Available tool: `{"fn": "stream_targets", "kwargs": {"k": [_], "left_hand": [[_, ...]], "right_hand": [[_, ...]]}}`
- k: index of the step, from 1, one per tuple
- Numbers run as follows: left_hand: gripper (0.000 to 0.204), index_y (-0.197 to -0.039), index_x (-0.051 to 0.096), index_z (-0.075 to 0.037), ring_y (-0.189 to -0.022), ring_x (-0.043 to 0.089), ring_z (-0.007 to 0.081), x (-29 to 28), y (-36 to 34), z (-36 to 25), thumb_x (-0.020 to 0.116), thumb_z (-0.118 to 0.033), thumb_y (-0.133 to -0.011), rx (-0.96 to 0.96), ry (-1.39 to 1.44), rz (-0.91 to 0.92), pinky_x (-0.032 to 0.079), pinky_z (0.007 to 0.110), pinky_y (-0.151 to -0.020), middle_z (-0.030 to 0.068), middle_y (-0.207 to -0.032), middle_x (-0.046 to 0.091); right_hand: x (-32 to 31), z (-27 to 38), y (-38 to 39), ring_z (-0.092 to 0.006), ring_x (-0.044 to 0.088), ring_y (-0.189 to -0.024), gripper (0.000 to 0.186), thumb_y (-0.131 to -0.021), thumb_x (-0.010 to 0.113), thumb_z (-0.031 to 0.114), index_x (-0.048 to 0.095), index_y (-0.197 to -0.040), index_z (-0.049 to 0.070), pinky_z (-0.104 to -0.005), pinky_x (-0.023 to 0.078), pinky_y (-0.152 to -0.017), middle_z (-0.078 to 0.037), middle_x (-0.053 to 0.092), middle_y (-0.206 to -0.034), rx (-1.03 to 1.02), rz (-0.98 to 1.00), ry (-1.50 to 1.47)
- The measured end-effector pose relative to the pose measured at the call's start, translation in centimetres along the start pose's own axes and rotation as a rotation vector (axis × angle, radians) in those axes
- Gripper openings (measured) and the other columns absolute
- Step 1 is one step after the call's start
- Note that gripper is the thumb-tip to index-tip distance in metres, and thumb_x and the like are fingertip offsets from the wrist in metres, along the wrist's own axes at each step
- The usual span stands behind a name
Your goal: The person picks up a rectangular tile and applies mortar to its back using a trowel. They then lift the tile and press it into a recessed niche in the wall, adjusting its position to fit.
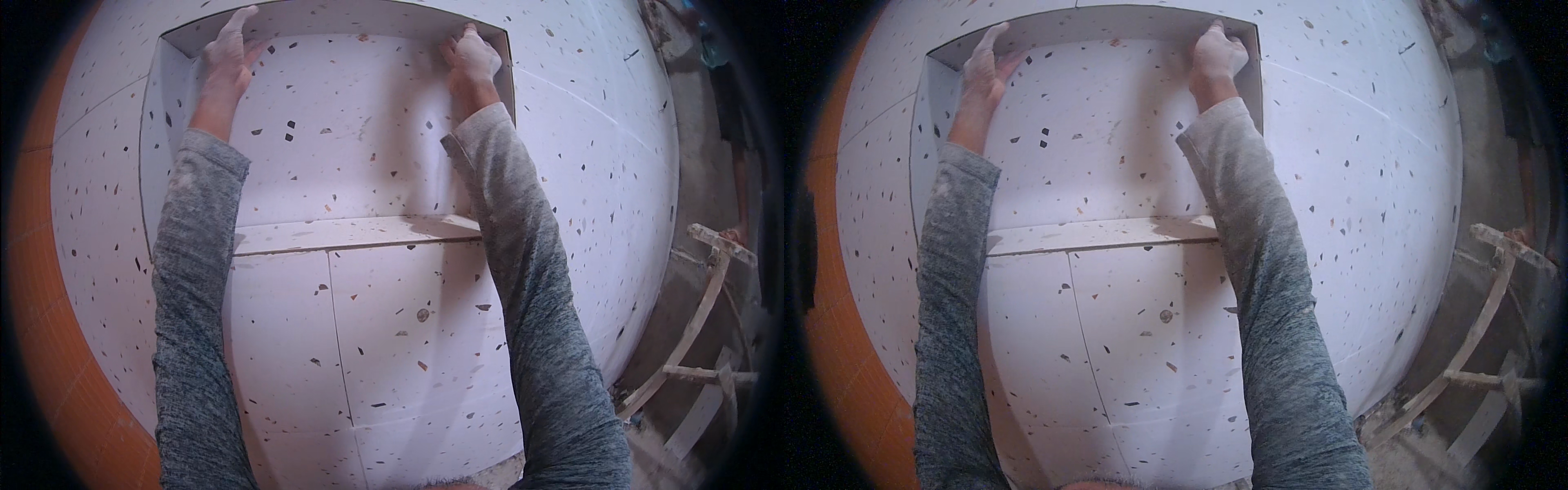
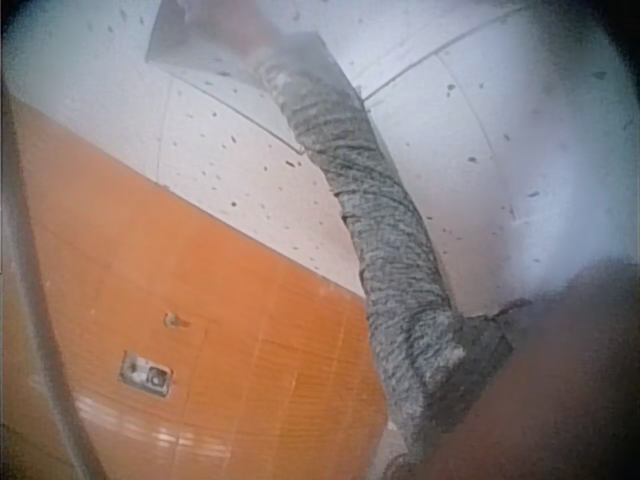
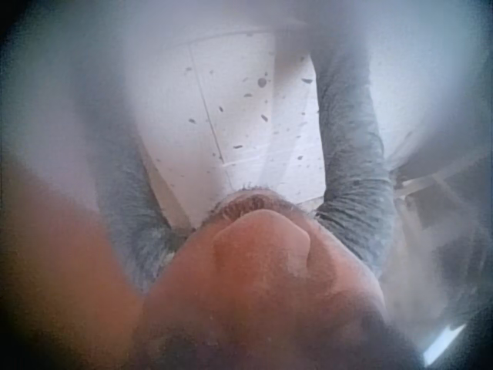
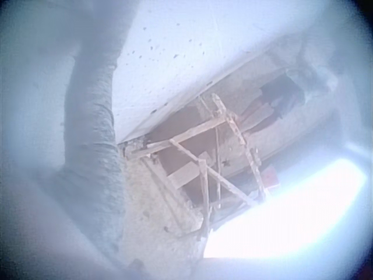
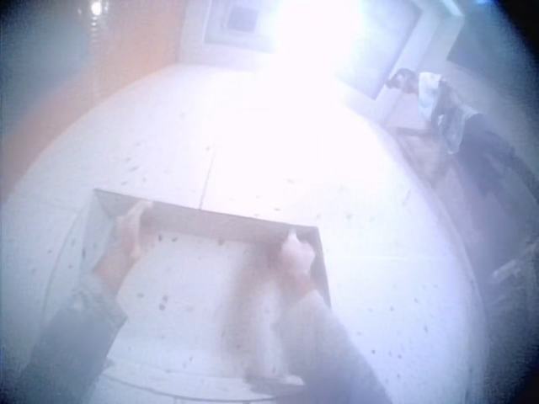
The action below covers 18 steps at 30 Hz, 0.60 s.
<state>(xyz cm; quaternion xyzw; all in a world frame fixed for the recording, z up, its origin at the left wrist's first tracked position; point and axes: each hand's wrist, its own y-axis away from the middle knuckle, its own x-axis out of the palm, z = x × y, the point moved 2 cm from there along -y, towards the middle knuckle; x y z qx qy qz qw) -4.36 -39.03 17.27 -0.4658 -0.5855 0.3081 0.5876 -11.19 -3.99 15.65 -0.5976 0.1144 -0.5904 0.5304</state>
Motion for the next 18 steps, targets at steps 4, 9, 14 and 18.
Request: {"fn": "stream_targets", "kwargs": {"k": [4, 9, 14, 18], "left_hand": [[0.069, -0.14, 0.045, 0.008, -0.131, 0.049, 0.041, 0.6, 0.4, 0.2, 0.082, -0.013, -0.086, 0.028, -0.027, 0.003, 0.056, 0.05, -0.106, 0.02, -0.143, 0.04], [0.071, -0.141, 0.043, 0.008, -0.126, 0.053, 0.041, 0.4, 0.4, -0.4, 0.083, -0.013, -0.085, 0.008, -0.041, 0.01, 0.058, 0.048, -0.105, 0.0203, -0.144, 0.039], [0.075, -0.142, 0.041, 0.008, -0.126, 0.053, 0.0422, 1.5, 1.9, -1.0, 0.084, -0.013, -0.084, -0.011, -0.066, -0.047, 0.058, 0.051, -0.105, 0.0209, -0.144, 0.039], [0.069, -0.135, 0.054, 0.007, -0.121, 0.056, 0.0381, 1.4, 1.6, -0.7, 0.087, -0.017, -0.08, -0.013, -0.036, -0.132, 0.06, 0.048, -0.098, 0.0188, -0.135, 0.051]], "right_hand": [[0.2, -1.9, -2.1, -0.0284, 0.065, -0.109, 0.047, -0.108, 0.056, 0.027, 0.043, -0.139, -0.006, -0.0419, 0.061, -0.09, -0.016, 0.057, -0.129, -0.061, -0.055, -0.005], [1.4, -1.9, 0.1, -0.0273, 0.061, -0.113, 0.05, -0.109, 0.05, 0.034, 0.041, -0.144, -0.001, -0.045, 0.059, -0.093, -0.014, 0.057, -0.13, -0.004, -0.018, -0.105], [1.7, -0.5, 1.8, -0.0276, 0.059, -0.114, 0.046, -0.11, 0.05, 0.034, 0.043, -0.14, 0.0, -0.0459, 0.058, -0.096, -0.013, 0.054, -0.129, 0.004, -0.078, -0.151], [1.2, -0.3, 1.3, -0.0284, 0.058, -0.114, 0.045, -0.109, 0.052, 0.032, 0.044, -0.14, 0.001, -0.048, 0.058, -0.097, -0.014, 0.052, -0.13, 0.012, 0.017, -0.134]]}}
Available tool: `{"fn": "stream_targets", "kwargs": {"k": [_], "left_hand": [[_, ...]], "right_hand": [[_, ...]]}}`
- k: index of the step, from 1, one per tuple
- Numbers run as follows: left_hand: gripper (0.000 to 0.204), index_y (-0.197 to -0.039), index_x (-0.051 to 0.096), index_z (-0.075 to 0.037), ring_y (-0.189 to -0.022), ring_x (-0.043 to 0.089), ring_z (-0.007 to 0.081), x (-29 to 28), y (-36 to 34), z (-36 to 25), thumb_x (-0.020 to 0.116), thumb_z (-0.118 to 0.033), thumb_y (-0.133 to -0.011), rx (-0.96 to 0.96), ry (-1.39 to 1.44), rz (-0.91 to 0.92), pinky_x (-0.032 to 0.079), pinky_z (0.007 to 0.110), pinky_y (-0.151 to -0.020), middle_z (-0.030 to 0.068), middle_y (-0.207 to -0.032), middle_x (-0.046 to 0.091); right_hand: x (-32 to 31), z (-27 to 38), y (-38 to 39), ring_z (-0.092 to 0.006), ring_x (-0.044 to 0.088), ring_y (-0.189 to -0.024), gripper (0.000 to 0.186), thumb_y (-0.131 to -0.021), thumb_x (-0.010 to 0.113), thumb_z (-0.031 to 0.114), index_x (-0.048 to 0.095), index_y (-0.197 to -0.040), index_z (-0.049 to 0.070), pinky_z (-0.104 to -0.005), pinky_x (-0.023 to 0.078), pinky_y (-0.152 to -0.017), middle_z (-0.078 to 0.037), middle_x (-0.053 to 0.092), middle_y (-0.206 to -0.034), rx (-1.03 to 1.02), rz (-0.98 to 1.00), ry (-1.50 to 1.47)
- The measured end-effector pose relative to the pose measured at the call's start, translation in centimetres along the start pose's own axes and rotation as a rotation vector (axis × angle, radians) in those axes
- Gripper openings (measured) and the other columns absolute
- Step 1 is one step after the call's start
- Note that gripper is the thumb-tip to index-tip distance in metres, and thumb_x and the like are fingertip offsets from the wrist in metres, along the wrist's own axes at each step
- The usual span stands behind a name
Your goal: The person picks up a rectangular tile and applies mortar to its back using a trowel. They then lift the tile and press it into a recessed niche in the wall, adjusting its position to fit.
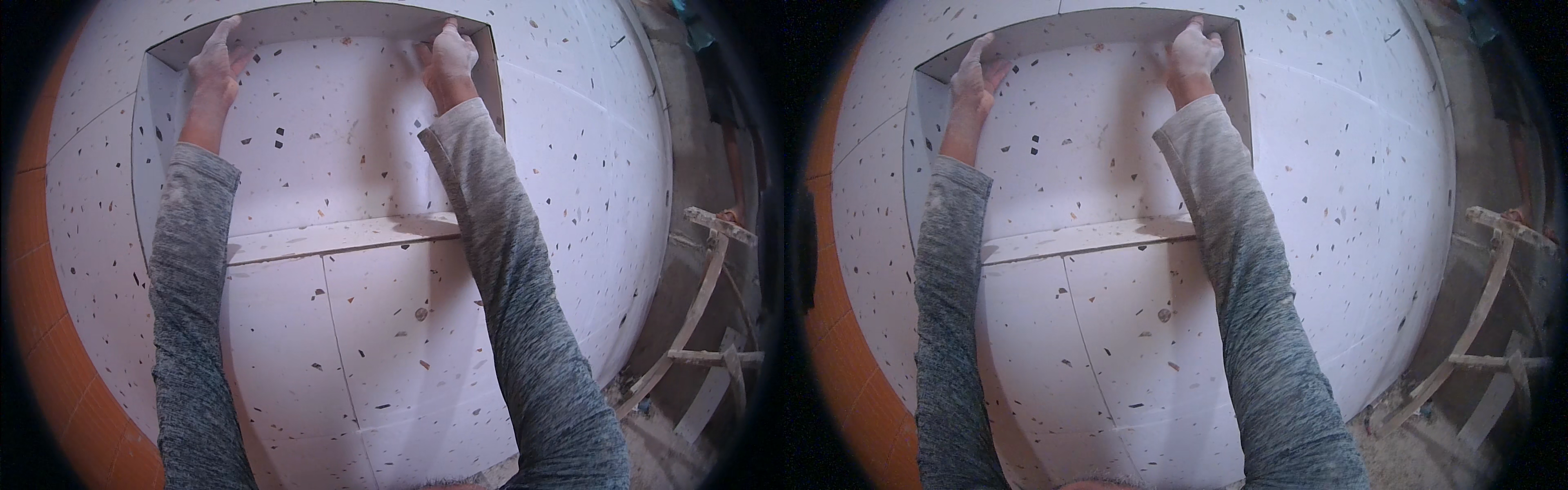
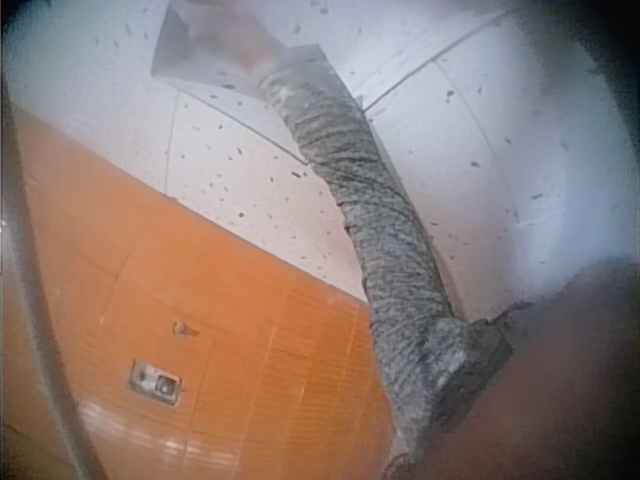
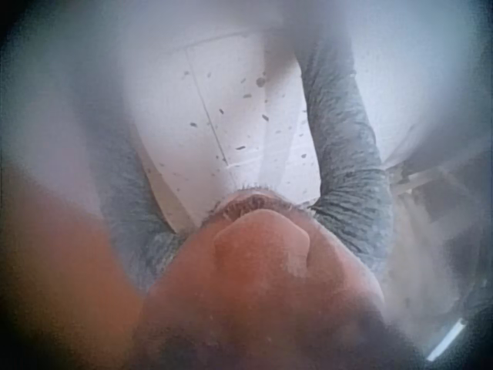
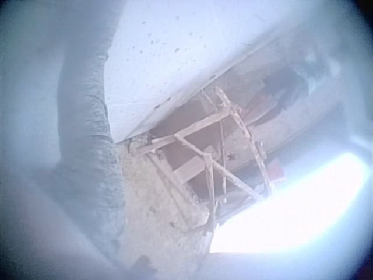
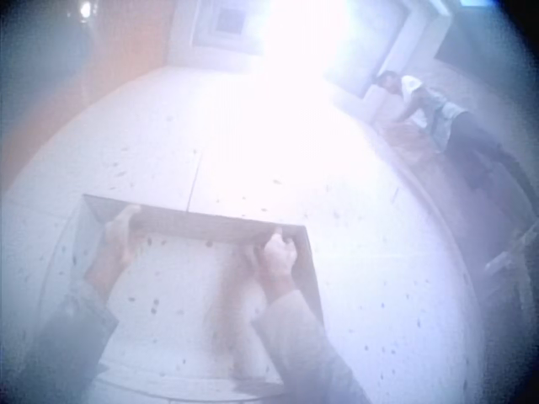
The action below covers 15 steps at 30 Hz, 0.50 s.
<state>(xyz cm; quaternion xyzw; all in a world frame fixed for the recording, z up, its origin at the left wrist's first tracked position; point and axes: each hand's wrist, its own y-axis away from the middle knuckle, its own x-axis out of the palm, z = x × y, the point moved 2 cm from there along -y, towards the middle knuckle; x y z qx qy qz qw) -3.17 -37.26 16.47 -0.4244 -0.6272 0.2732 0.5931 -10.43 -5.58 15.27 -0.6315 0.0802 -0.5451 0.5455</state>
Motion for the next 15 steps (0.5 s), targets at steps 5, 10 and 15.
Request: {"fn": "stream_targets", "kwargs": {"k": [5, 10, 15], "left_hand": [[0.083, -0.146, 0.034, 0.009, -0.129, 0.052, 0.0438, -0.2, 0.3, -0.4, 0.084, -0.013, -0.084, 0.007, -0.039, 0.147, 0.057, 0.053, -0.105, 0.0226, -0.143, 0.039], [0.077, -0.143, 0.039, 0.009, -0.128, 0.053, 0.0432, -0.3, -0.2, 0.1, 0.084, -0.013, -0.084, 0.019, -0.029, 0.111, 0.057, 0.052, -0.105, 0.0224, -0.143, 0.04], [0.073, -0.141, 0.044, 0.008, -0.128, 0.053, 0.0408, -0.2, 0.3, -0.1, 0.084, -0.015, -0.085, 0.031, -0.049, 0.091, 0.057, 0.05, -0.106, 0.0219, -0.141, 0.042]], "right_hand": [[-0.5, 1.3, 1.0, -0.0299, 0.056, -0.118, 0.047, -0.108, 0.054, 0.029, 0.042, -0.141, -0.003, -0.0516, 0.057, -0.096, -0.015, 0.052, -0.131, 0.009, -0.023, 0.007], [-1.0, 1.7, 0.6, -0.0329, 0.055, -0.125, 0.05, -0.107, 0.057, 0.025, 0.04, -0.143, -0.006, -0.0504, 0.059, -0.094, -0.017, 0.049, -0.137, -0.035, 0.007, -0.019], [-0.8, 1.7, 0.6, -0.033, 0.059, -0.121, 0.05, -0.105, 0.06, 0.023, 0.042, -0.144, -0.003, -0.0485, 0.061, -0.086, -0.017, 0.051, -0.135, -0.038, -0.052, -0.025]]}}
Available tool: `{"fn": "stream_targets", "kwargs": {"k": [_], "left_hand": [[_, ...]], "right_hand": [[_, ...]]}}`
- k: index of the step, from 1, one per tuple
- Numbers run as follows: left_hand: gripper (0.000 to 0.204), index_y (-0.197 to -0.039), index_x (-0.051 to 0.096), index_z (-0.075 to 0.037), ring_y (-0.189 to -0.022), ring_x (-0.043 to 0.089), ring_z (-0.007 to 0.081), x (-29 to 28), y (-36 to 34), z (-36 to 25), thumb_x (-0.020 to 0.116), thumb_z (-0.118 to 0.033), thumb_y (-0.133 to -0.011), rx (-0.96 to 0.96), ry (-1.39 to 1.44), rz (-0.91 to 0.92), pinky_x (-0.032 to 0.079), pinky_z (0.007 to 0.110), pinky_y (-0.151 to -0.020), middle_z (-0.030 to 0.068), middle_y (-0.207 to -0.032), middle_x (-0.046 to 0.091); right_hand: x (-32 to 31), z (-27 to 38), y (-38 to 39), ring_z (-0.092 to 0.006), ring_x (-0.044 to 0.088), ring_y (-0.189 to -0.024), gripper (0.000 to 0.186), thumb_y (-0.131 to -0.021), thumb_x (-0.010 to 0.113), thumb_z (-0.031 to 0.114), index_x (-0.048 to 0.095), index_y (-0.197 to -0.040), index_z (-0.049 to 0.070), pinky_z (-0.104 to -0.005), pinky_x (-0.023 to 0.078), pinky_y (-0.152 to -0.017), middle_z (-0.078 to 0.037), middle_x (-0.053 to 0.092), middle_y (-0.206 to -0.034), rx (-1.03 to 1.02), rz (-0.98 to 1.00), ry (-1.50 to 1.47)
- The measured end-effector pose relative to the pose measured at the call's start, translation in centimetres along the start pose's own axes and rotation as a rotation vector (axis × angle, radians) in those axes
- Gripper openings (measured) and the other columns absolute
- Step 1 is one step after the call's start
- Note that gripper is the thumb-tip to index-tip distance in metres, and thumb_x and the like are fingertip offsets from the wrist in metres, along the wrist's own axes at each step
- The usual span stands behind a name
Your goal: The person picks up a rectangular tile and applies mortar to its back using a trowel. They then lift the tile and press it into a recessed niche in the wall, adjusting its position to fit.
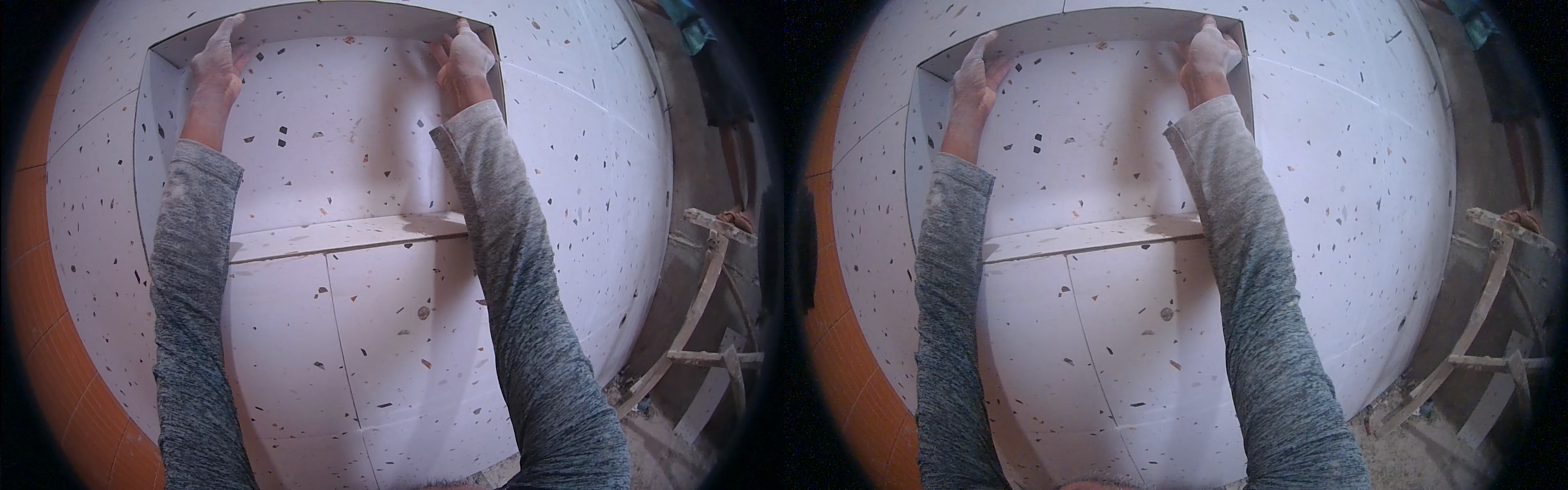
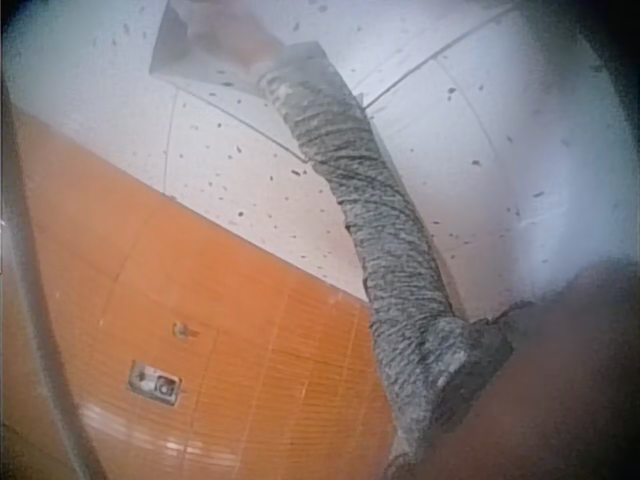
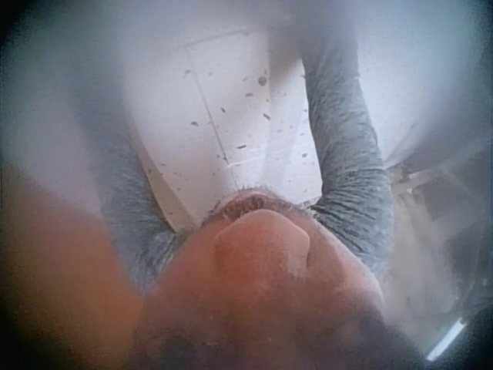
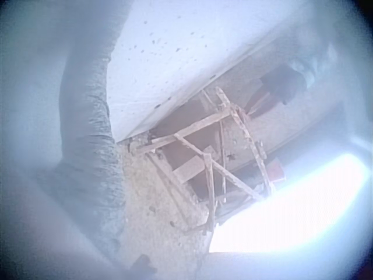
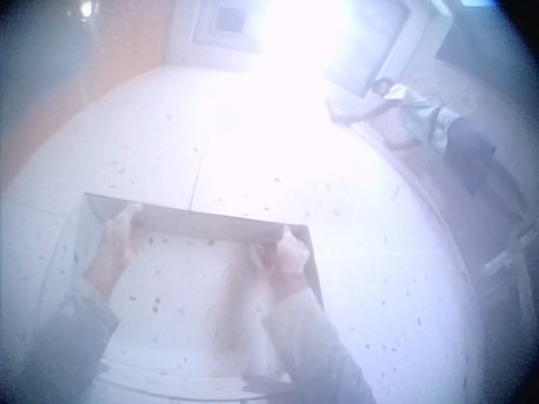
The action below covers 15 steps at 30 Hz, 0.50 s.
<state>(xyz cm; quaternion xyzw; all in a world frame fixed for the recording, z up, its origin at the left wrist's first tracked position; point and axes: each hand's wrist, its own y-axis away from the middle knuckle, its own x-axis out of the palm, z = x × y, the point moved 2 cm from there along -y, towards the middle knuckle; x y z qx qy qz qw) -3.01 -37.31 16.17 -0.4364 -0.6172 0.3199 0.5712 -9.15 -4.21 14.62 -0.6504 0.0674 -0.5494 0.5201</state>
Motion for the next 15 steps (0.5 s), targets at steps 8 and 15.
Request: {"fn": "stream_targets", "kwargs": {"k": [8, 15], "left_hand": [[0.071, -0.141, 0.047, 0.004, -0.128, 0.053, 0.0376, 0.7, 0.8, 0.0, 0.084, -0.018, -0.084, -0.014, 0.002, -0.008, 0.053, 0.047, -0.108, 0.0188, -0.138, 0.048], [0.072, -0.141, 0.045, 0.006, -0.127, 0.054, 0.0384, -1.5, -2.6, 0.9, 0.083, -0.017, -0.085, -0.042, 0.071, 0.043, 0.054, 0.048, -0.107, 0.0215, -0.133, 0.051]], "right_hand": [[-1.0, -0.9, -2.6, -0.0278, 0.061, -0.103, 0.039, -0.105, 0.058, 0.019, 0.046, -0.133, -0.005, -0.0446, 0.059, -0.075, -0.015, 0.059, -0.124, -0.017, -0.039, -0.077], [-0.2, -0.3, -1.6, -0.0263, 0.062, -0.103, 0.038, -0.105, 0.059, 0.02, 0.046, -0.137, 0.003, -0.0387, 0.061, -0.073, -0.014, 0.059, -0.127, 0.004, -0.096, -0.125]]}}
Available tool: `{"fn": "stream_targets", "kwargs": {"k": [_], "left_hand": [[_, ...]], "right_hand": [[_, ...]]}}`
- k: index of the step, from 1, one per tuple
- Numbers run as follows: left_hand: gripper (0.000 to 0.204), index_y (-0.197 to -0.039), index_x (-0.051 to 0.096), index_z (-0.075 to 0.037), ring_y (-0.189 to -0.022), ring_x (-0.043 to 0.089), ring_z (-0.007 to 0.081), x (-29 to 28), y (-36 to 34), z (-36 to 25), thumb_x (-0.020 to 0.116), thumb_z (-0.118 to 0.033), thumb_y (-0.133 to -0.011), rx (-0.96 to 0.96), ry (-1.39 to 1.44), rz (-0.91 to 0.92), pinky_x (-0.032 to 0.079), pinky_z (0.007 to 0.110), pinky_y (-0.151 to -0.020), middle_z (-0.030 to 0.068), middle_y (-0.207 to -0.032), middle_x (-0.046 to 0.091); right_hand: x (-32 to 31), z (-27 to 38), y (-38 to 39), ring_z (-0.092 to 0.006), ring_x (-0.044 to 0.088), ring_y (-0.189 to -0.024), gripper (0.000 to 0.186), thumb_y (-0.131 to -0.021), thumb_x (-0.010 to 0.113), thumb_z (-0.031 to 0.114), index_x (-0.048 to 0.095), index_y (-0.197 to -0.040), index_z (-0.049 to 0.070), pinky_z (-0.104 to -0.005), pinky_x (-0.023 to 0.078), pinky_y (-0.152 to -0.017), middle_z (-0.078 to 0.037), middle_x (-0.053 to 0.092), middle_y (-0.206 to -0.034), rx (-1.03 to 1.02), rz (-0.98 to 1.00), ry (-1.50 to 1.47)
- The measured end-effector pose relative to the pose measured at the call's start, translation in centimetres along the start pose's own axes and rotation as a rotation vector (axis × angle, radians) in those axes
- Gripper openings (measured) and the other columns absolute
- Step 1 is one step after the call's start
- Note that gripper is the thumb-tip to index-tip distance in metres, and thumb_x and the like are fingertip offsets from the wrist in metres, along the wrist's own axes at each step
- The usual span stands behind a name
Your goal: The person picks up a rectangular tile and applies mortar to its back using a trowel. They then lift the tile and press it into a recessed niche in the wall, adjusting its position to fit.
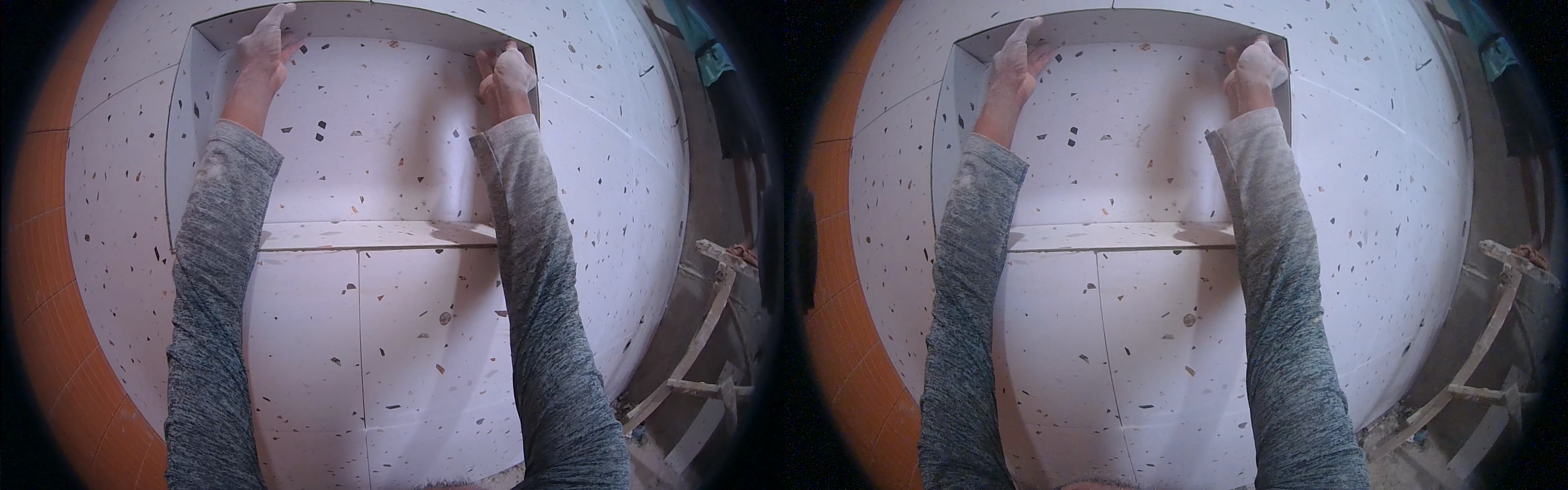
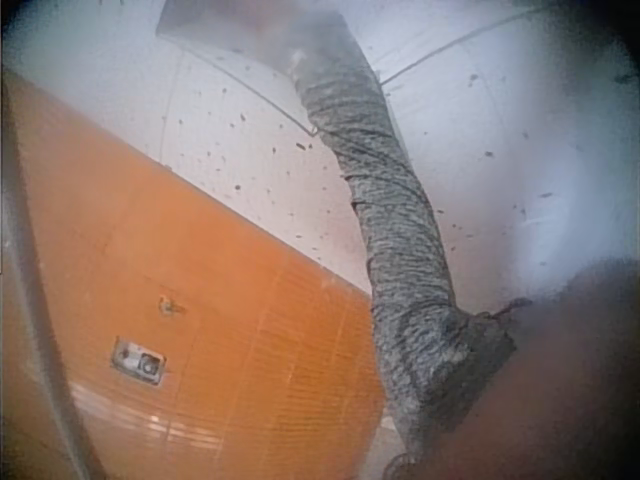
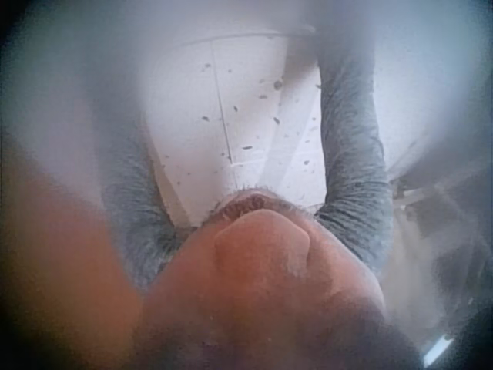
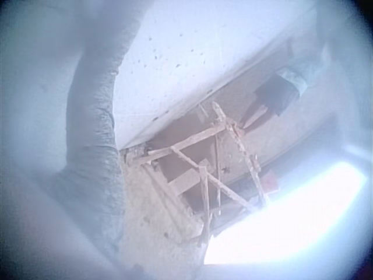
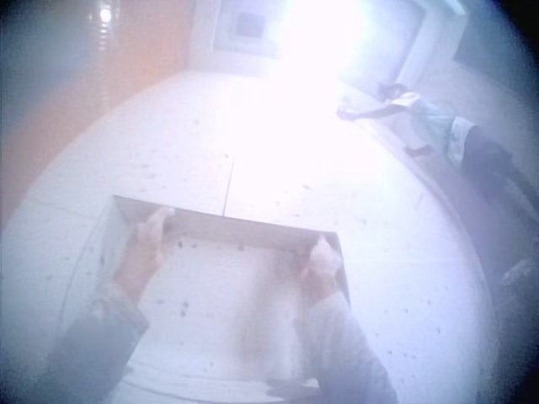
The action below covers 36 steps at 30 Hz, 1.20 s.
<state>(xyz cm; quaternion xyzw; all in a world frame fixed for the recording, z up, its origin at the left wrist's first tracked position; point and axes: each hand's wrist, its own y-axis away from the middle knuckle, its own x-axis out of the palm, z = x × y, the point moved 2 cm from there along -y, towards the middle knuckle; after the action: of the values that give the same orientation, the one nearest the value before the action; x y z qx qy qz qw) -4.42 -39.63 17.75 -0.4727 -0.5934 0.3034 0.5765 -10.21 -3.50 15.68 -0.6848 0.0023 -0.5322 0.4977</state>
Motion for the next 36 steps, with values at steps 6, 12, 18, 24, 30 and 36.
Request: {"fn": "stream_targets", "kwargs": {"k": [6, 12, 18, 24, 30, 36], "left_hand": [[0.07, -0.142, 0.043, 0.008, -0.125, 0.056, 0.0381, 0.4, 0.1, 0.5, 0.08, -0.016, -0.087, 0.008, -0.014, 0.015, 0.056, 0.048, -0.106, 0.0232, -0.132, 0.051], [0.072, -0.143, 0.042, 0.008, -0.125, 0.057, 0.038, 1.1, 1.4, -0.3, 0.079, -0.017, -0.088, 0.014, -0.066, 0.007, 0.055, 0.049, -0.106, 0.0234, -0.133, 0.05], [0.072, -0.142, 0.043, 0.009, -0.125, 0.057, 0.0383, 1.5, 2.4, -0.7, 0.079, -0.02, -0.087, -0.003, -0.119, -0.032, 0.055, 0.051, -0.105, 0.0248, -0.14, 0.043], [0.073, -0.142, 0.042, 0.009, -0.129, 0.053, 0.0409, 1.5, 2.5, -1.0, 0.08, -0.02, -0.086, -0.011, -0.096, -0.047, 0.056, 0.051, -0.104, 0.0274, -0.146, 0.037], [0.073, -0.147, 0.042, 0.006, -0.131, 0.049, 0.0397, 1.8, 3.3, -0.7, 0.075, -0.028, -0.092, 0.003, -0.085, -0.059, 0.051, 0.051, -0.109, 0.0249, -0.149, 0.036], [0.085, -0.157, 0.033, 0.0, -0.137, 0.045, 0.04, 2.0, 3.6, 0.6, 0.068, -0.05, -0.097, 0.04, -0.146, -0.054, 0.042, 0.052, -0.116, 0.0215, -0.156, 0.034]], "right_hand": [[0.2, -0.1, 0.0, -0.0232, 0.066, -0.092, 0.032, -0.106, 0.056, 0.02, 0.05, -0.128, -0.002, -0.0364, 0.062, -0.071, -0.013, 0.062, -0.119, 0.011, -0.07, -0.007], [-0.1, -0.4, -0.3, -0.0225, 0.066, -0.086, 0.031, -0.107, 0.054, 0.019, 0.053, -0.119, -0.009, -0.0344, 0.063, -0.067, -0.014, 0.064, -0.109, -0.008, -0.015, 0.026], [-0.8, -1.1, -0.4, -0.0238, 0.069, -0.087, 0.032, -0.106, 0.059, 0.018, 0.052, -0.125, -0.007, -0.0352, 0.067, -0.07, -0.016, 0.064, -0.109, 0.024, 0.066, 0.114], [-1.0, -0.4, -0.2, -0.0253, 0.07, -0.096, 0.038, -0.105, 0.06, 0.016, 0.051, -0.133, -0.007, -0.0331, 0.067, -0.074, -0.018, 0.064, -0.12, 0.036, 0.136, 0.164], [-1.1, 0.0, 0.2, -0.0271, 0.068, -0.104, 0.047, -0.104, 0.063, 0.017, 0.046, -0.139, -0.009, -0.0333, 0.066, -0.08, -0.019, 0.062, -0.127, 0.033, 0.169, 0.22], [-0.6, 0.5, 1.4, -0.0291, 0.067, -0.11, 0.05, -0.104, 0.063, 0.017, 0.044, -0.141, -0.01, -0.0366, 0.064, -0.09, -0.019, 0.058, -0.134, 0.001, 0.219, 0.274]]}}
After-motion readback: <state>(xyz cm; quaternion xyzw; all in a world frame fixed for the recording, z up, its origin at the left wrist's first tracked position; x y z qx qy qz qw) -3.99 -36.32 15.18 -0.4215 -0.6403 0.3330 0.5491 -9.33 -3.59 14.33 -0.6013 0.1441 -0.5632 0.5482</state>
